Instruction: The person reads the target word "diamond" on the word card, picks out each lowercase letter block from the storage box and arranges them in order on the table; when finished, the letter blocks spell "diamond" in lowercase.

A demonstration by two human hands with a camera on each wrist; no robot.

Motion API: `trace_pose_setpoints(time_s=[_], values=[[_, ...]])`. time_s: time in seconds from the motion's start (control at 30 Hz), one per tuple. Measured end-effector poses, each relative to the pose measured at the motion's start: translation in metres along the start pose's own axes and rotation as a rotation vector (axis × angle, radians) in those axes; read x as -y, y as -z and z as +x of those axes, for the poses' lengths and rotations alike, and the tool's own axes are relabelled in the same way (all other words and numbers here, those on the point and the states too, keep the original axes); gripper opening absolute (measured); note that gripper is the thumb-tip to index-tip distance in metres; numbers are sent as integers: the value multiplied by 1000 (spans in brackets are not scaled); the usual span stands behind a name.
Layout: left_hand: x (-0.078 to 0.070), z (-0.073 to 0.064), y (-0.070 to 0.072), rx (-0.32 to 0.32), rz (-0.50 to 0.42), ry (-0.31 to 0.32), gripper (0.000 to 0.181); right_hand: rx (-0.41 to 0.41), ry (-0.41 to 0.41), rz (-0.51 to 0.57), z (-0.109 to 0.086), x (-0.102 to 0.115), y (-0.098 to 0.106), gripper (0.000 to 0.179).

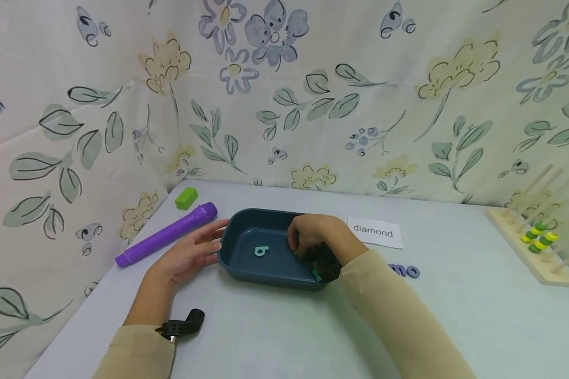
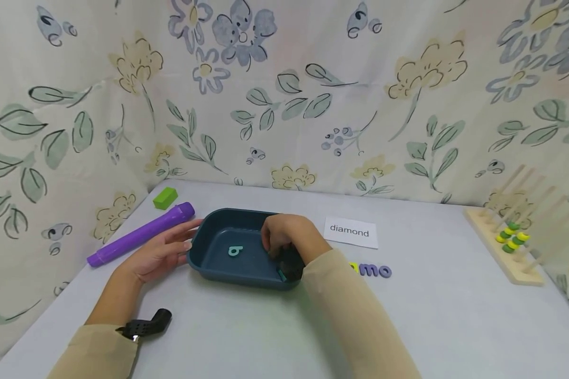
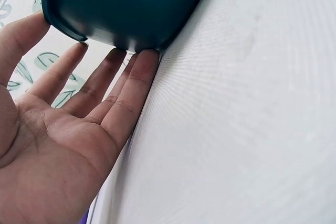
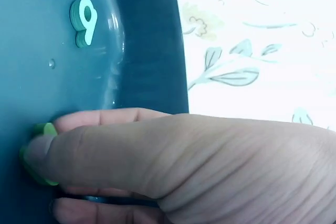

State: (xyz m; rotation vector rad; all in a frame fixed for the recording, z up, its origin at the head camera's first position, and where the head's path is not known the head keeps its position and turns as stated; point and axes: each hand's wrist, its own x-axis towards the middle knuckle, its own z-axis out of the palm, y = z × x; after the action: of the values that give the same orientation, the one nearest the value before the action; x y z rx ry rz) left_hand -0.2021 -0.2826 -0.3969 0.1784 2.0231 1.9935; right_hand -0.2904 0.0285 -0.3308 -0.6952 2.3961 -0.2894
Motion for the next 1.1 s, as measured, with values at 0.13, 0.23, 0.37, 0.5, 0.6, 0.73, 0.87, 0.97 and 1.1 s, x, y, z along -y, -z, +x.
trace_pose_setpoints(time_s=[0.13, 0.23, 0.37, 0.5, 0.6, 0.73, 0.87, 0.97, 1.1], values=[[0, -2, 0, -3, 3, 0, 67, 3, 24, -5, 1, 0, 0, 18], [0, -3, -1, -9, 5, 6, 67, -7, 51, -6, 1, -1, 0, 23], [-1, -2, -3, -10, 2, 16, 66, -10, 40, 0, -3, -2, 1, 27], [-2, -2, -3, -16, -11, 20, 66, 4, -11, -17, -8, -3, 3, 28], [-2, -2, -1, -21, -17, 20, 67, 15, -31, -26, -7, -2, 4, 27], [-3, -2, -1, -13, -12, 4, 68, 17, -35, -27, -6, -3, 4, 26], [-1, -2, 0, -8, -12, 2, 67, 15, -19, -23, -4, -4, 2, 24], [1, -1, 0, -9, -12, 2, 66, 16, -6, -18, -4, -5, 2, 21], [1, -1, 0, -10, -7, -3, 66, 24, -1, 21, -4, -7, 1, 23]])
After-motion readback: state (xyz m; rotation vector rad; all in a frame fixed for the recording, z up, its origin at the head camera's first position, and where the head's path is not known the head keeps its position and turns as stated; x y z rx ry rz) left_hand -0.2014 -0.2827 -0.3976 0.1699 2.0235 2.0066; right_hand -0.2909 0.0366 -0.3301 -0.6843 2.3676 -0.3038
